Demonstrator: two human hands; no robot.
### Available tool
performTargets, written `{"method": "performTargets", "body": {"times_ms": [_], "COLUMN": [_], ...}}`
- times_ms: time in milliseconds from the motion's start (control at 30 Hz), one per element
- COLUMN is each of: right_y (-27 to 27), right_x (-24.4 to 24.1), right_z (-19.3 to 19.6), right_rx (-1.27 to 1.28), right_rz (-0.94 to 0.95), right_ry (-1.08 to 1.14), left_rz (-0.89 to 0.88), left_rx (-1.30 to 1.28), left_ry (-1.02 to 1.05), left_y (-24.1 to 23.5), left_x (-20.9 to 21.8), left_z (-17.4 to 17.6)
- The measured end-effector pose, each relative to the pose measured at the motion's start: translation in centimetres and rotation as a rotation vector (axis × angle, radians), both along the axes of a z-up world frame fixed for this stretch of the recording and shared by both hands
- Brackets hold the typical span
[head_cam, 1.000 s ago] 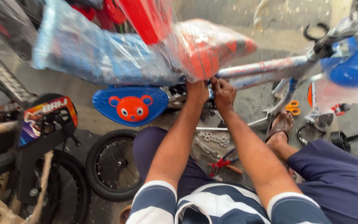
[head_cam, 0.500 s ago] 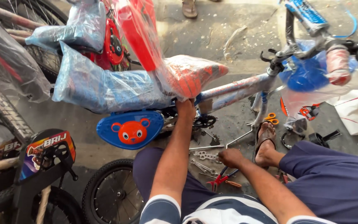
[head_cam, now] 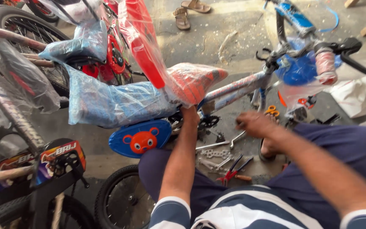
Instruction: The person is assembling a bicycle, specifically attaching the seat post and seat. They use a wrench to tighten the seat post clamp and adjust the seat position.
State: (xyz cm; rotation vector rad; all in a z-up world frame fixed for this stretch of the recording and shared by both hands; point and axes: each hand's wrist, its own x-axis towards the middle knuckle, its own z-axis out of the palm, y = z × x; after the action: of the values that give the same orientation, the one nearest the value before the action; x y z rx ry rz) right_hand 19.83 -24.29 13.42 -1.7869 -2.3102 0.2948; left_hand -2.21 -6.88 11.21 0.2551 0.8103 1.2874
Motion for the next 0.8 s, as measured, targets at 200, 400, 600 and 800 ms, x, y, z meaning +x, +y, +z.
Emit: {"method": "performTargets", "body": {"times_ms": [200,400,600,800], "right_y": [0.5,5.2,8.0,10.0], "right_x": [2.9,0.7,0.3,0.8], "right_z": [10.1,7.5,0.9,-1.2], "right_rx": [0.019,0.132,0.091,0.104], "right_rz": [-0.049,-0.082,-0.188,-0.206], "right_ry": [-0.231,-0.28,-0.291,-0.248], "left_rz": [-0.036,-0.067,-0.02,0.542], "left_rx": [0.006,0.063,0.327,0.741], "left_ry": [0.054,0.129,0.656,1.287], "left_y": [-0.7,-1.0,-10.1,-11.0], "left_x": [-0.1,-1.6,-4.0,-7.9], "left_z": [-4.5,-7.0,-1.9,6.8]}}
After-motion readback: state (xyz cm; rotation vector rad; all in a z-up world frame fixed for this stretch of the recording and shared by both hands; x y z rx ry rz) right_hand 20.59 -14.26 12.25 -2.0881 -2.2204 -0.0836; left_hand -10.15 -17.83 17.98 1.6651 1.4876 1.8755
